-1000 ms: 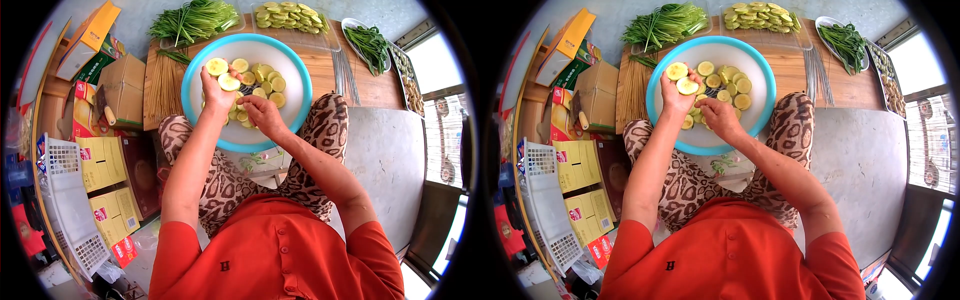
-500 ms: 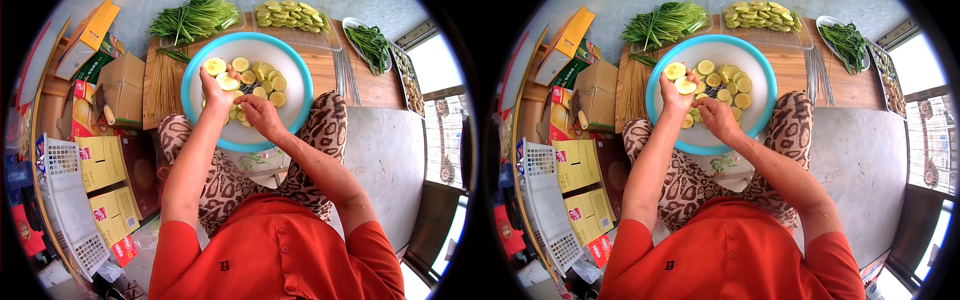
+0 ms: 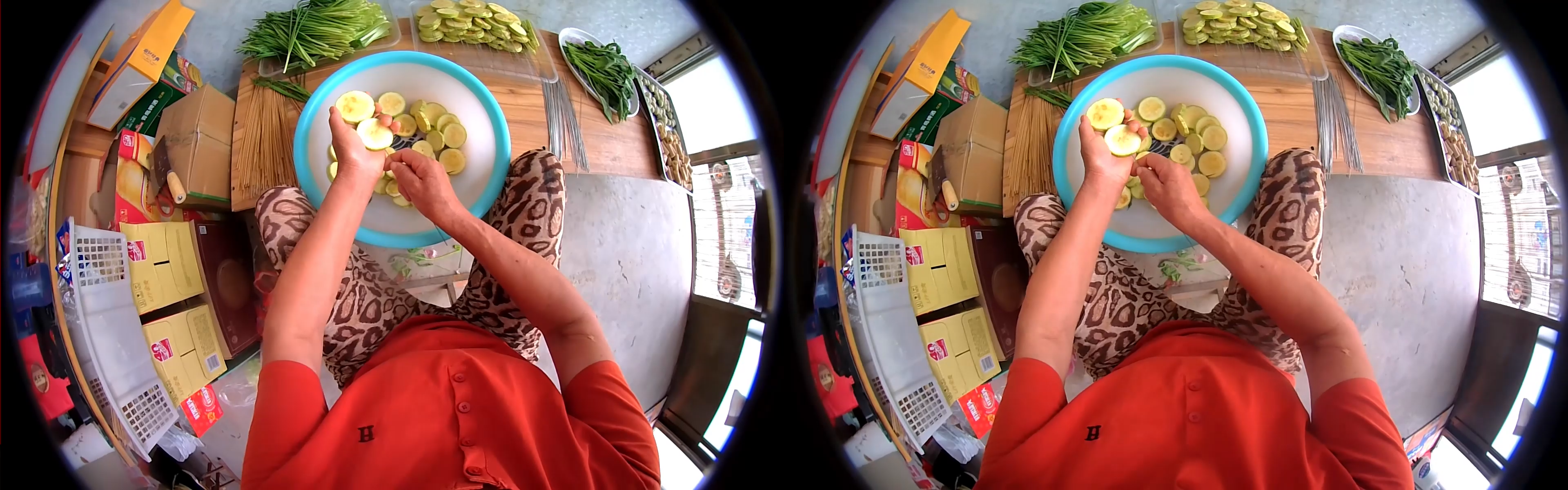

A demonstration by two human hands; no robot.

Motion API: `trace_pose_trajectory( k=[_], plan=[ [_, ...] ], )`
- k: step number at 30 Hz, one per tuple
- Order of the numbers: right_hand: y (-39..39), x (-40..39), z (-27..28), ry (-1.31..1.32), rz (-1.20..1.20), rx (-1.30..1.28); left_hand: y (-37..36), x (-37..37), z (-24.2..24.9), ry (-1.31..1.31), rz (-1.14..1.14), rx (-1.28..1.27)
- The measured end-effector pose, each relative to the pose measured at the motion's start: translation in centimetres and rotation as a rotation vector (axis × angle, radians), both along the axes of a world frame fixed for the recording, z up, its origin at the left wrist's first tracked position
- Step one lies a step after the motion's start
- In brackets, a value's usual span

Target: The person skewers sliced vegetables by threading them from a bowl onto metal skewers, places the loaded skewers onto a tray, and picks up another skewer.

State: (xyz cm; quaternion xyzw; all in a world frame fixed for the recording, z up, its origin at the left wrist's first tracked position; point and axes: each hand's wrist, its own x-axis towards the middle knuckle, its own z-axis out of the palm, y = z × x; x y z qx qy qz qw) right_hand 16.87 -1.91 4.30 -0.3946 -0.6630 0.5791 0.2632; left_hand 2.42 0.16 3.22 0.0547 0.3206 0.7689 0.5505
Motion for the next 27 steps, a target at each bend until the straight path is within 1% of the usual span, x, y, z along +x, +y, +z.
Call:
trace_pose_trajectory(
  k=[2, 4, 5, 8, 12, 15, 19, 27],
  plan=[
    [0.1, 0.2, 0.3, -0.001, 0.031, -0.049, -0.1, 0.0, 0.8, -0.03, -0.021, 0.035],
    [0.1, 0.2, 0.0, 0.045, 0.051, -0.097, -0.1, 0.0, 1.7, -0.114, 0.001, -0.012],
    [0.1, 0.2, -0.2, 0.091, 0.073, -0.145, -0.2, -0.3, 1.3, -0.114, 0.003, -0.014],
    [-0.2, 0.5, 0.2, 0.092, 0.11, -0.135, 0.0, -0.9, 0.1, -0.061, -0.01, 0.01],
    [-0.2, 0.3, -0.2, 0.093, 0.084, -0.156, -0.1, -0.6, -0.1, -0.059, 0.015, -0.034],
    [-0.1, 0.2, -0.5, 0.098, 0.065, -0.108, 0.0, -0.5, -0.4, -0.069, 0.032, -0.049],
    [-0.1, 0.0, -1.0, 0.038, 0.042, -0.043, -0.1, -0.2, 0.1, -0.018, 0.039, -0.086],
    [-0.2, -0.3, -0.8, -0.02, 0.002, 0.065, 0.0, -0.2, 0.0, -0.019, 0.051, -0.097]
  ],
)
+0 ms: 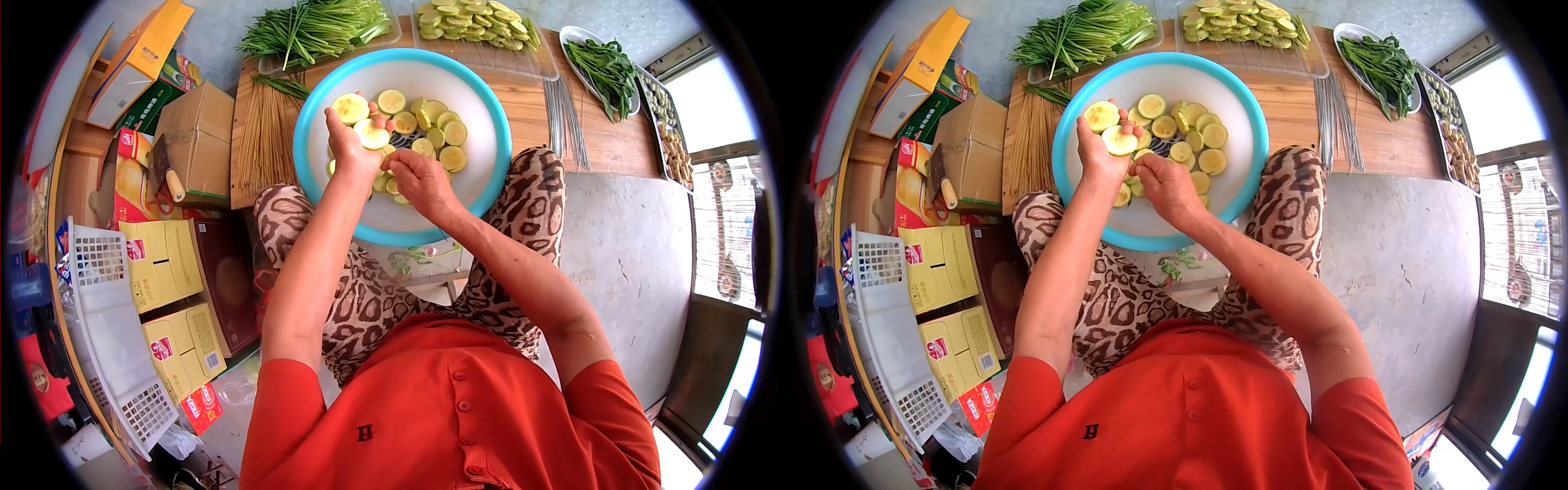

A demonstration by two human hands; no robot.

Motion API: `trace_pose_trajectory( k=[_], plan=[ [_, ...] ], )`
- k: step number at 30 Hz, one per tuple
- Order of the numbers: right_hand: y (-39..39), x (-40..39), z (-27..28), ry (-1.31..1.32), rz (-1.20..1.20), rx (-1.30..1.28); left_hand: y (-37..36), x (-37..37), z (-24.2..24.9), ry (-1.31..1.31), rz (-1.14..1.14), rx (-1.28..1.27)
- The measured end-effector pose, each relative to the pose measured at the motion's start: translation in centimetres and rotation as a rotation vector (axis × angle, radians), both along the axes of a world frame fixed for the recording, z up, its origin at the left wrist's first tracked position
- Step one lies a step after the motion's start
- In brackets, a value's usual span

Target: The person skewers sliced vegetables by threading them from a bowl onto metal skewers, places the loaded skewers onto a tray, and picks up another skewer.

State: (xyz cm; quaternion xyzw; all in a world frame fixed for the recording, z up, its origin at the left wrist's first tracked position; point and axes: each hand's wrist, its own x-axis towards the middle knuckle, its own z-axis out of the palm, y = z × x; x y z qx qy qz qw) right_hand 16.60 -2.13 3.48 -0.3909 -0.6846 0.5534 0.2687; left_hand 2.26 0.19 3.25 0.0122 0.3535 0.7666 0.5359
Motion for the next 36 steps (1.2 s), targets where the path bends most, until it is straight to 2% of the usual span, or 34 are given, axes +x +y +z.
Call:
trace_pose_trajectory(
  k=[6, 15, 17, 18, 20, 21, 24, 27, 31, 33, 34, 36],
  plan=[
    [0.2, -0.2, 0.2, -0.027, -0.029, 0.026, 0.1, 0.5, -0.4, 0.009, -0.034, -0.019],
    [0.5, 0.0, 0.2, 0.064, 0.038, -0.185, 0.2, -0.2, 0.3, 0.094, 0.051, 0.009],
    [0.6, 0.2, -0.1, 0.28, 0.086, -0.45, 0.2, -0.5, 0.6, 0.068, 0.075, -0.018],
    [0.8, 0.4, 0.1, 0.277, 0.089, -0.447, 0.0, -0.8, 0.6, 0.032, 0.026, 0.039],
    [1.4, 1.1, 0.9, 0.425, 0.127, -0.789, 0.0, -1.0, 0.5, 0.065, 0.018, 0.044],
    [1.7, 1.3, 0.8, 0.422, 0.128, -0.786, -0.1, -1.0, 0.5, 0.099, 0.007, 0.045],
    [2.5, 1.9, 0.4, 0.6, 0.236, -0.997, 0.0, -1.0, 0.5, 0.08, 0.061, 0.034],
    [2.5, 1.9, 0.3, 0.587, 0.224, -1.022, -0.2, -1.2, 0.5, 0.067, 0.032, 0.031],
    [2.3, 1.8, 0.3, 0.586, 0.217, -0.983, -0.4, -1.2, 0.5, 0.189, 0.03, -0.028],
    [2.3, 1.7, 0.2, 0.452, 0.133, -0.724, -0.6, -1.1, 0.5, 0.247, 0.019, -0.078],
    [2.2, 1.7, 0.1, 0.451, 0.135, -0.723, -0.6, -1.0, 0.5, 0.24, 0.029, -0.096],
    [1.9, 1.6, 0.0, 0.26, 0.048, -0.427, -0.5, -0.9, 0.5, 0.223, -0.003, -0.132]
  ],
)
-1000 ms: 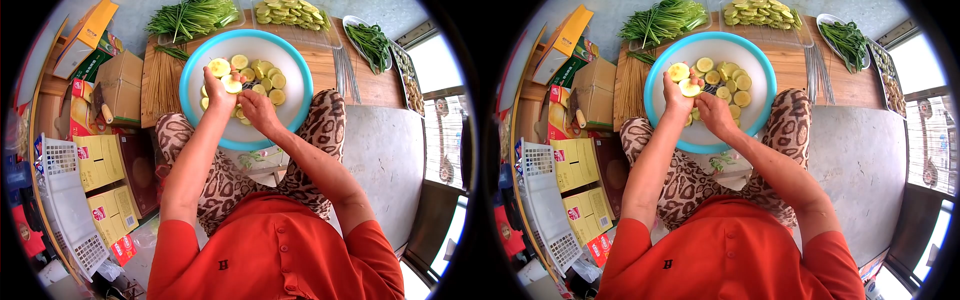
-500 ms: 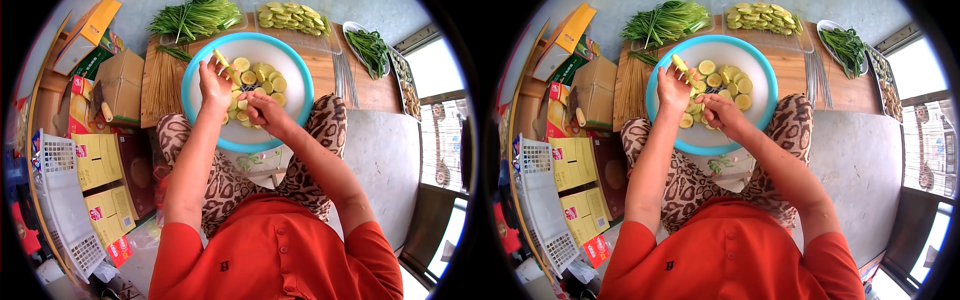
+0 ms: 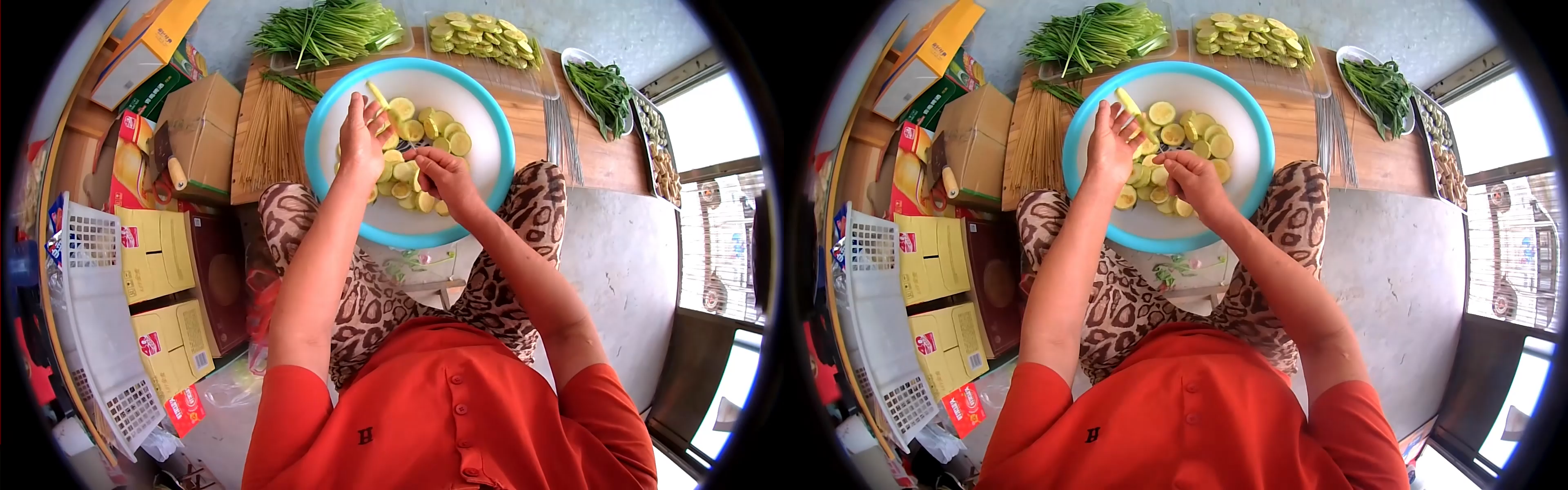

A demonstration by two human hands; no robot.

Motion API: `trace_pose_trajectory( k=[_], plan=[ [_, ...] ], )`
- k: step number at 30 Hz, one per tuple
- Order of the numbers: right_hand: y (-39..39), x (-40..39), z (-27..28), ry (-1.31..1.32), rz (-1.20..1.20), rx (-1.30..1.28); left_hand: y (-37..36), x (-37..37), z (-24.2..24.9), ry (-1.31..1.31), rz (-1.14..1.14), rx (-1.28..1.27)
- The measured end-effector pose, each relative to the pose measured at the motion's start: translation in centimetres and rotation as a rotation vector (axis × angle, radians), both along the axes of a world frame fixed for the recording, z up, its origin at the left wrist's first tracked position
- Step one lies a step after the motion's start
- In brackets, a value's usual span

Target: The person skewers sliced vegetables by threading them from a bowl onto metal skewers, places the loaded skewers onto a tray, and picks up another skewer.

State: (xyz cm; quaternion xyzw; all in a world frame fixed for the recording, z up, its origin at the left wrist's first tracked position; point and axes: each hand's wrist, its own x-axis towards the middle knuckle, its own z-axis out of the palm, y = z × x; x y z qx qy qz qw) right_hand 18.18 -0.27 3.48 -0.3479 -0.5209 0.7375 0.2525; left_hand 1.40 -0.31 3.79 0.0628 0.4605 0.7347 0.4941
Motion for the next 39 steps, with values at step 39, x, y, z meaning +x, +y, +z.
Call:
trace_pose_trajectory(
  k=[39],
  plan=[
    [10.0, 12.0, 8.6, -0.092, -0.356, 0.277, -0.6, 0.4, 1.6, 0.094, -0.267, 0.049]
  ],
)
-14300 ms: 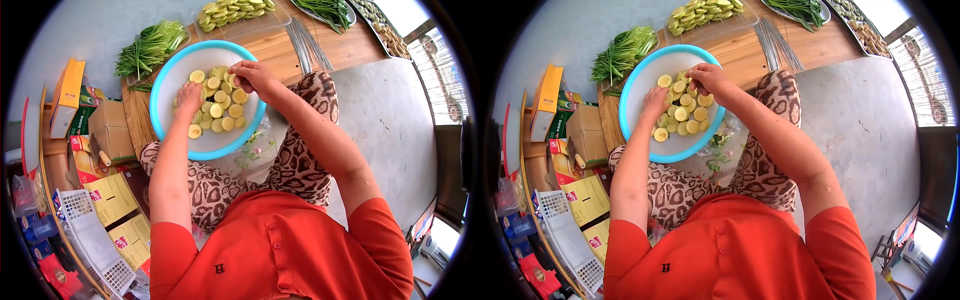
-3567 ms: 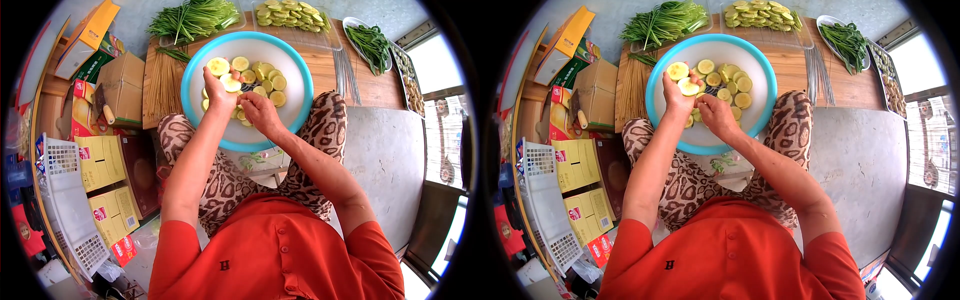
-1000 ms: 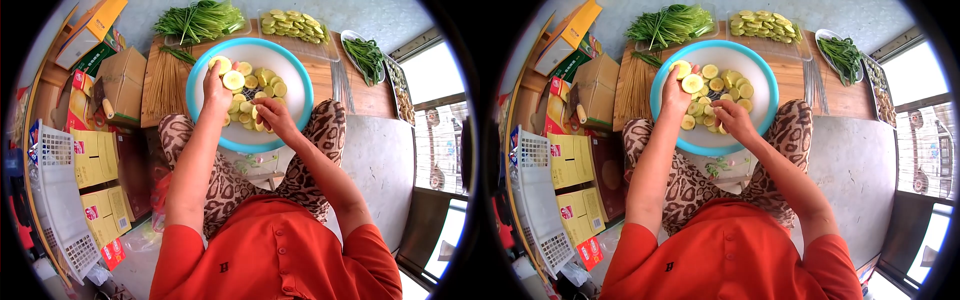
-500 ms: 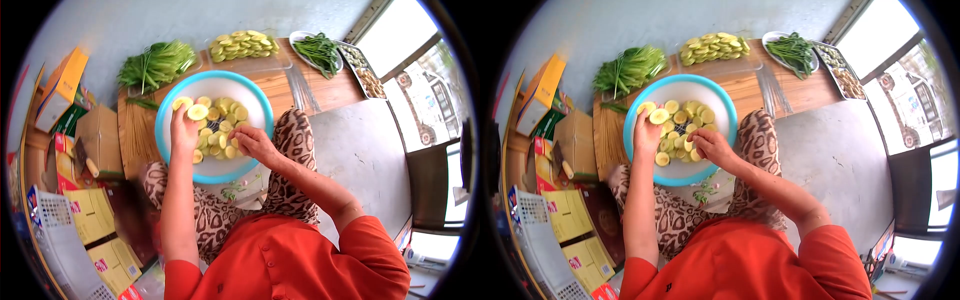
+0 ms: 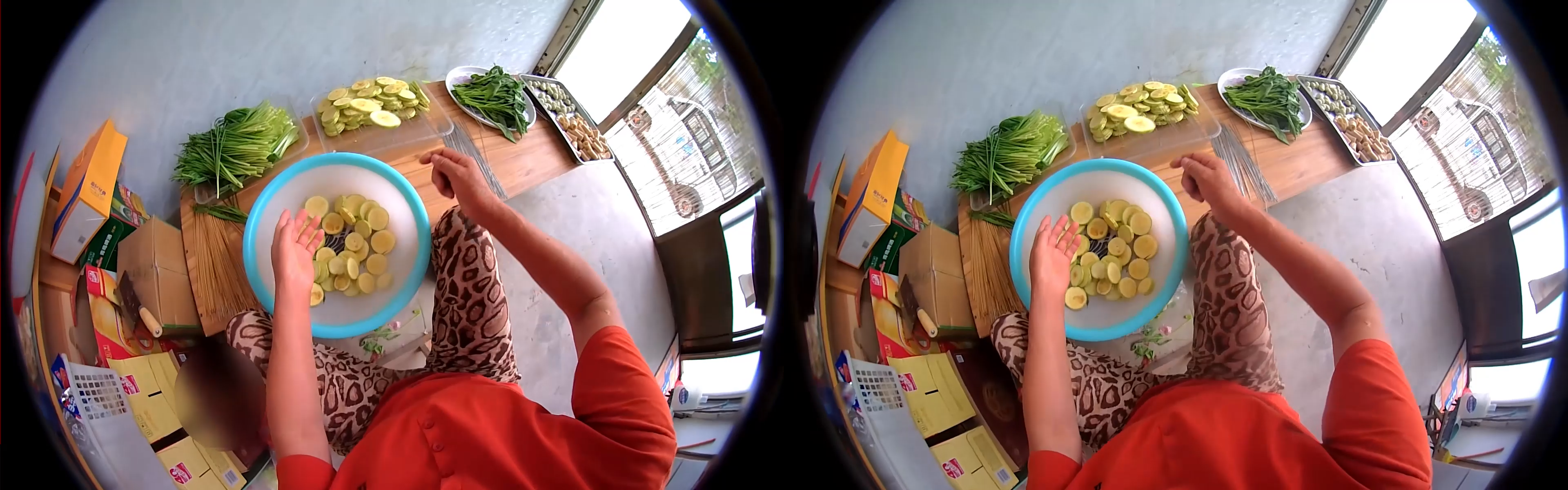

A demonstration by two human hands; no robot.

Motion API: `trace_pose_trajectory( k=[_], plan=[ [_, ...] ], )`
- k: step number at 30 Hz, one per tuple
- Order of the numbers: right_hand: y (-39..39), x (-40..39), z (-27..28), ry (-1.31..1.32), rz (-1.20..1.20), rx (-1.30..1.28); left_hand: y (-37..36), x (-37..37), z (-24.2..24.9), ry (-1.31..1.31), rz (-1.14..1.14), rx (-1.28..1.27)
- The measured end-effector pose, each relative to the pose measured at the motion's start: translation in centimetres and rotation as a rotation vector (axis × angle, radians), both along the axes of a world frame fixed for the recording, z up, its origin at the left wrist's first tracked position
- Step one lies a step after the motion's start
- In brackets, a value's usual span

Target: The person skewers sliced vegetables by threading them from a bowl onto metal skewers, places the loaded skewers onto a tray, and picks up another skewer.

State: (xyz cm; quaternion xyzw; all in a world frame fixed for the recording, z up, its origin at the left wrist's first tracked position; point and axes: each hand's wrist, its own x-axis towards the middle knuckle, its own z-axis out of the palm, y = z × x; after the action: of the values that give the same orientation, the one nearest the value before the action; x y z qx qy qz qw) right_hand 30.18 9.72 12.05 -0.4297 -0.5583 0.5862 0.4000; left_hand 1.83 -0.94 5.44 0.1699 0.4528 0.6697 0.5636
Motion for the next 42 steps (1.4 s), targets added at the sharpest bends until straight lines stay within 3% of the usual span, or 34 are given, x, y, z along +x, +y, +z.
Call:
trace_pose_trajectory(
  k=[14, 20, 24, 26, 32, 34, 36, 41, 42],
  plan=[
    [19.3, 0.2, -4.7, -0.042, -0.326, -0.067, 1.4, 1.9, 1.6, 0.13, -0.112, 0.005],
    [25.1, -0.4, -7.9, -0.072, -0.355, -0.247, 1.9, 2.4, 1.4, 0.132, -0.136, -0.011],
    [24.8, 1.1, -8.7, -0.293, -0.323, -0.224, 1.6, 2.5, 1.4, 0.13, -0.142, -0.025],
    [23.5, 2.9, -8.8, -0.433, -0.24, -0.083, 1.6, 2.6, 1.6, 0.105, -0.127, -0.02],
    [17.8, 9.7, -8.1, -0.701, -0.287, 0.118, 1.2, 2.7, 1.0, 0.081, -0.154, 0.004],
    [17.7, 14.0, -11.8, -0.92, -0.307, 0.158, 1.1, 2.8, 0.8, 0.092, -0.165, 0.022],
    [16.9, 17.0, -15.6, -1.143, -0.294, 0.163, 1.0, 2.9, 1.0, 0.092, -0.18, 0.016],
    [12.4, 16.9, -17.8, -1.337, -0.226, 0.006, 1.3, 3.1, -0.3, 0.168, -0.178, -0.04],
    [10.9, 15.7, -15.9, -1.399, -0.185, 0.011, 1.3, 3.1, -0.6, 0.183, -0.18, -0.045]
  ],
)
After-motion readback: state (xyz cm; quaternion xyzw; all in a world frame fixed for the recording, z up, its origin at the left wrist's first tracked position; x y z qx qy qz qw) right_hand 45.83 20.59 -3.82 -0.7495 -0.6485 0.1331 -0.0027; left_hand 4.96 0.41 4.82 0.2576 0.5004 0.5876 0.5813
